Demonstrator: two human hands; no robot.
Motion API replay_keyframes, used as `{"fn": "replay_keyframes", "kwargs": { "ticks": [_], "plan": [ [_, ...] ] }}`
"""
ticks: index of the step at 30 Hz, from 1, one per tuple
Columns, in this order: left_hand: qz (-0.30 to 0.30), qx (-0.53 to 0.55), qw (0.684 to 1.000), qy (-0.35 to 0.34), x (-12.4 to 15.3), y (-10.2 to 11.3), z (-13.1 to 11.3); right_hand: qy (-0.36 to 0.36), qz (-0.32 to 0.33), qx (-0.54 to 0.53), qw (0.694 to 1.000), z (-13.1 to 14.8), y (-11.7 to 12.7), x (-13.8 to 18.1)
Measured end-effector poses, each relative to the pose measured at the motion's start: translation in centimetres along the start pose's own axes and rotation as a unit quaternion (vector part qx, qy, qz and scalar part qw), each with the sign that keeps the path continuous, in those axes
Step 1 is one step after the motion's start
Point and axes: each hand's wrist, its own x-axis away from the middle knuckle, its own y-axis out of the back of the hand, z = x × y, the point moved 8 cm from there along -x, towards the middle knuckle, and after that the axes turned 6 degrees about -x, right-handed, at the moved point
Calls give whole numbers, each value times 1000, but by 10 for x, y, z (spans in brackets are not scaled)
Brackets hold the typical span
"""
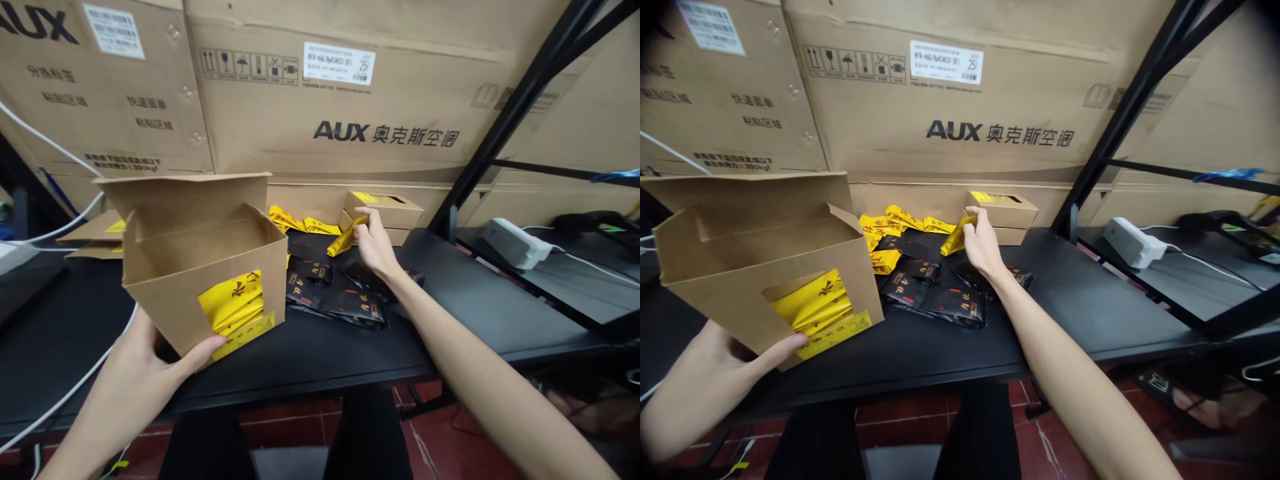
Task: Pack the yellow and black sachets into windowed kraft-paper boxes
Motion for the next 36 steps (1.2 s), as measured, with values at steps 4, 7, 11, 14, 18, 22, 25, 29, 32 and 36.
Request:
{"fn": "replay_keyframes", "kwargs": {
  "ticks": [4, 7, 11, 14, 18, 22, 25, 29, 32, 36],
  "plan": [
    [-2, 4, 1000, 26, -1, 0, 4, -42, 27, 7, 999, -5, -6, 2],
    [-5, 3, 999, 36, 0, -1, 7, -50, 26, 44, 997, -7, -7, 3],
    [-10, 3, 999, 31, 0, -1, 8, -27, -2, 61, 998, -13, -3, 1],
    [-5, 5, 1000, 21, 0, 0, 6, -3, -33, 74, 997, -14, 2, -1],
    [38, -10, 999, 31, -1, -2, 7, -17, -26, 80, 996, -17, 2, -3],
    [36, -12, 999, 30, -1, 0, 7, -2, -31, 58, 998, -12, 3, -2],
    [33, -12, 999, 24, 0, 0, 3, 6, -29, 53, 998, -6, 3, -1],
    [33, -20, 999, 19, 0, 0, -2, 27, -61, 63, 996, 2, 9, 1],
    [38, -14, 999, 12, 0, -1, -3, 37, -83, 76, 993, 2, 14, 1],
    [23, -8, 1000, 10, -1, 0, -2, 55, -85, 85, 991, -1, 14, -1]
  ]
}}
